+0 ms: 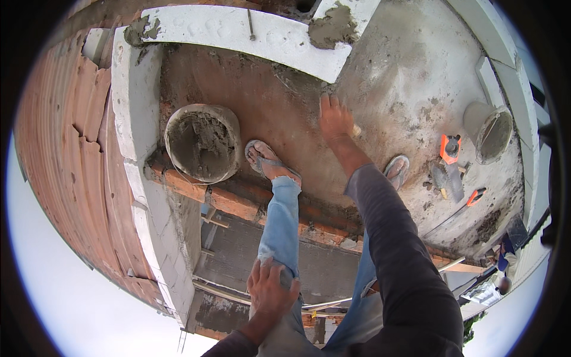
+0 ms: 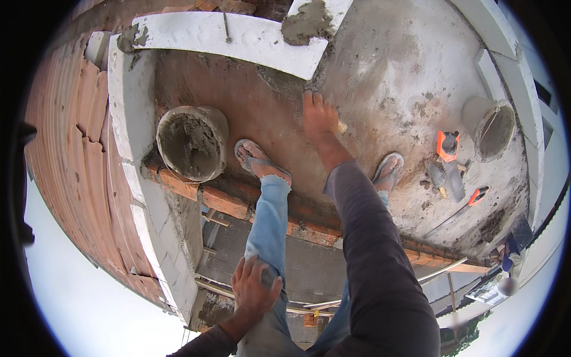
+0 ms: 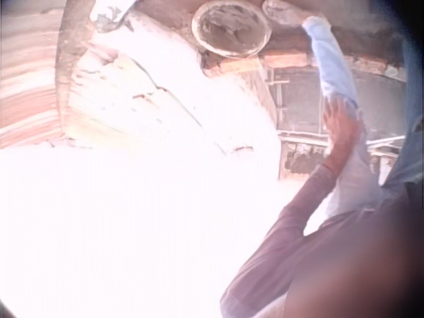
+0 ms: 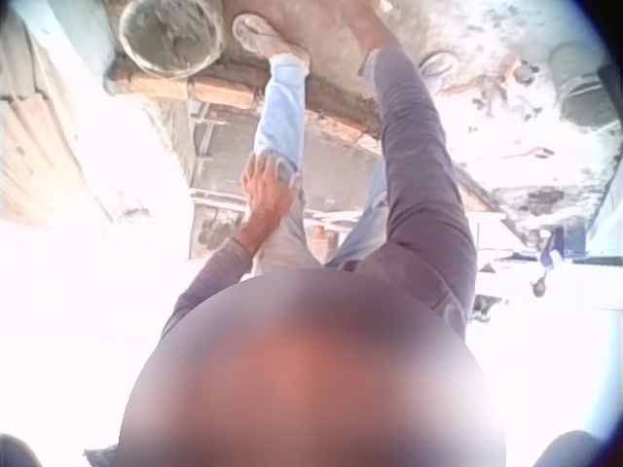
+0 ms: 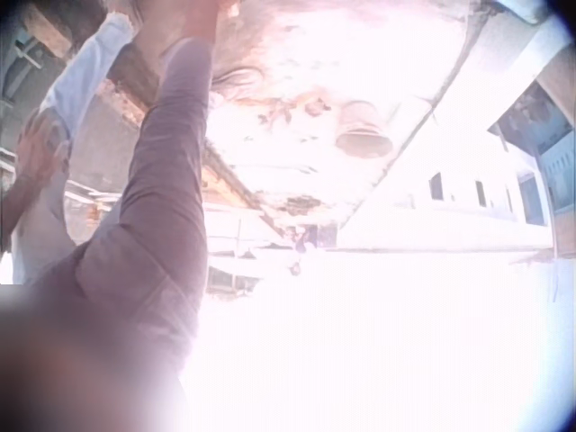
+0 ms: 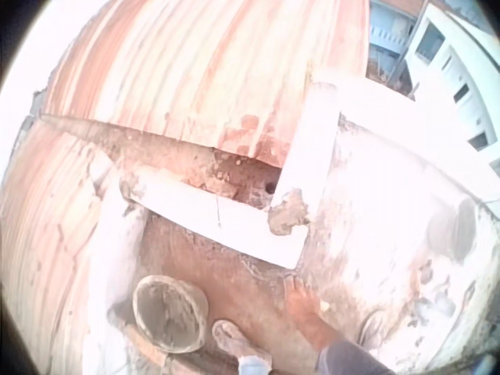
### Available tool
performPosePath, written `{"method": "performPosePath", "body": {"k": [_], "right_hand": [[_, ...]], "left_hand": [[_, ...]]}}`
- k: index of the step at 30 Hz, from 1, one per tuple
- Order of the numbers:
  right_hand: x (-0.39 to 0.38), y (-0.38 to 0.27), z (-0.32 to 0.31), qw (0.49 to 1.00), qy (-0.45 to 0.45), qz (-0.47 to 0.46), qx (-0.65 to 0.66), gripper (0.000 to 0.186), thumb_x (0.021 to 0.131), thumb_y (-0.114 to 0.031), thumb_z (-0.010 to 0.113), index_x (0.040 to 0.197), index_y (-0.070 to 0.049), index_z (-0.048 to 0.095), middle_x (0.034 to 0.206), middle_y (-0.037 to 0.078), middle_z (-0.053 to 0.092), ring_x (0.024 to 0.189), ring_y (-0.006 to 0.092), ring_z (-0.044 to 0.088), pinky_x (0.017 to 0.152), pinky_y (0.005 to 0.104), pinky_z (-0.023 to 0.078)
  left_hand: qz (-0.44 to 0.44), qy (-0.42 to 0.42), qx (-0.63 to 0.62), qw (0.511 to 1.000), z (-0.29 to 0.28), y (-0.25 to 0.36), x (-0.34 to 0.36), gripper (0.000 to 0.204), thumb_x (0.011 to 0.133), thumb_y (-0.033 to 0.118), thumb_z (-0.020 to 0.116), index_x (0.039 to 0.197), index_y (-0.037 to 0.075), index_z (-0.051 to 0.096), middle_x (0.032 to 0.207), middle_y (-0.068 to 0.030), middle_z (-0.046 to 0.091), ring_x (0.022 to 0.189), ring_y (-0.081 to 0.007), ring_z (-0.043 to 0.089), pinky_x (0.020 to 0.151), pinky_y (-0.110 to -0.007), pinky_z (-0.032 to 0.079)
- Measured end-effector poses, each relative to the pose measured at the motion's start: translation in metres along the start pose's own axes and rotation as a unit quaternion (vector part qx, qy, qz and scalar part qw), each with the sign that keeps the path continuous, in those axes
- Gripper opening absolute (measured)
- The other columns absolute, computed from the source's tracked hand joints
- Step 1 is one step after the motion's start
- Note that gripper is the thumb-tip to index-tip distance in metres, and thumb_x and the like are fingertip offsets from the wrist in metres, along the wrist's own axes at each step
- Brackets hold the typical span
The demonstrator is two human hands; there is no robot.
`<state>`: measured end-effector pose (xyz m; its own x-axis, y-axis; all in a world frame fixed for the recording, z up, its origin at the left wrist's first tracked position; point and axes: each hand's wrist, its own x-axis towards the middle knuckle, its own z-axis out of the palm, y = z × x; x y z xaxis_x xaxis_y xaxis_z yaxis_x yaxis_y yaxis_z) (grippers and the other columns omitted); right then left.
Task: The person scoops mortar from a bucket with a trowel and applies it to a low white wall on a rooftop. They walk along the roof, place bricks into the mortar, and remove broken roof tiles.
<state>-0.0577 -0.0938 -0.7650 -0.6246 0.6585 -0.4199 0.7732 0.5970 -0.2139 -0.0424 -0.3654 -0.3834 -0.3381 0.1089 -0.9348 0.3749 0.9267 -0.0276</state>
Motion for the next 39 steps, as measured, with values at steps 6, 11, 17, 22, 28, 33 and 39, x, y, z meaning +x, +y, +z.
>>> {"method": "performPosePath", "body": {"k": [6,11,17,22,28,33,39], "right_hand": [[-0.012,-0.03,-0.012,0.984,0.161,-0.016,0.069,0.027,0.091,-0.015,0.067,0.117,-0.011,0.067,0.105,0.009,0.066,0.094,0.0324,0.066,0.076,0.0485,0.054],[-0.041,-0.068,-0.057,0.948,0.209,-0.081,0.227,0.035,0.083,-0.013,0.074,0.115,-0.004,0.066,0.102,0.014,0.064,0.09,0.0365,0.062,0.078,0.0466,0.051],[-0.136,-0.105,-0.107,0.895,0.121,-0.147,0.403,0.035,0.077,-0.007,0.077,0.111,-0.004,0.066,0.1,0.012,0.065,0.089,0.0315,0.065,0.079,0.0427,0.055],[-0.161,-0.133,-0.11,0.884,-0.013,-0.177,0.432,0.026,0.091,-0.019,0.07,0.109,-0.002,0.064,0.098,0.016,0.07,0.087,0.0365,0.071,0.076,0.0471,0.057],[-0.181,-0.103,-0.075,0.845,-0.237,-0.062,0.476,0.035,0.099,-0.035,0.061,0.102,-0.001,0.057,0.082,0.025,0.069,0.082,0.0485,0.07,0.074,0.0564,0.054],[-0.159,-0.013,-0.06,0.844,-0.119,0.219,0.475,0.036,0.099,-0.031,0.06,0.106,0.004,0.059,0.09,0.033,0.069,0.091,0.0527,0.068,0.079,0.0592,0.052],[0.003,0.023,-0.061,0.854,-0.053,0.334,0.395,0.041,0.098,-0.032,0.061,0.11,0.007,0.062,0.103,0.034,0.071,0.104,0.052,0.068,0.091,0.0569,0.055]], "left_hand": [[0.0,-0.006,-0.007,1.0,-0.001,0.002,0.003,0.05,0.081,0.038,0.077,0.121,0.009,0.068,0.154,-0.0199,0.05,0.152,-0.0436,0.033,0.123,-0.058,0.026],[-0.003,-0.002,-0.006,1.0,-0.014,-0.001,0.004,0.05,0.082,0.038,0.077,0.122,0.011,0.067,0.155,-0.0191,0.049,0.152,-0.0429,0.032,0.123,-0.057,0.026],[-0.002,0.0,0.018,1.0,-0.026,0.003,0.006,0.051,0.081,0.037,0.077,0.124,0.011,0.068,0.155,-0.0147,0.051,0.152,-0.0396,0.035,0.123,-0.055,0.027],[0.0,-0.004,0.034,0.999,-0.024,0.012,0.007,0.049,0.08,0.037,0.078,0.122,0.012,0.068,0.153,-0.0132,0.053,0.149,-0.0381,0.038,0.123,-0.053,0.028],[-0.007,0.004,0.08,0.997,-0.025,0.022,0.005,0.048,0.081,0.037,0.078,0.121,0.013,0.068,0.152,-0.0127,0.054,0.148,-0.0361,0.04,0.123,-0.053,0.029],[-0.013,-0.011,0.09,0.996,-0.021,0.023,0.008,0.05,0.082,0.04,0.076,0.124,0.013,0.069,0.155,-0.0102,0.052,0.151,-0.0352,0.036,0.125,-0.053,0.025],[-0.017,-0.014,0.091,0.996,-0.018,0.018,0.008,0.051,0.082,0.041,0.076,0.125,0.014,0.069,0.156,-0.0096,0.051,0.152,-0.0344,0.035,0.125,-0.054,0.025]]}}
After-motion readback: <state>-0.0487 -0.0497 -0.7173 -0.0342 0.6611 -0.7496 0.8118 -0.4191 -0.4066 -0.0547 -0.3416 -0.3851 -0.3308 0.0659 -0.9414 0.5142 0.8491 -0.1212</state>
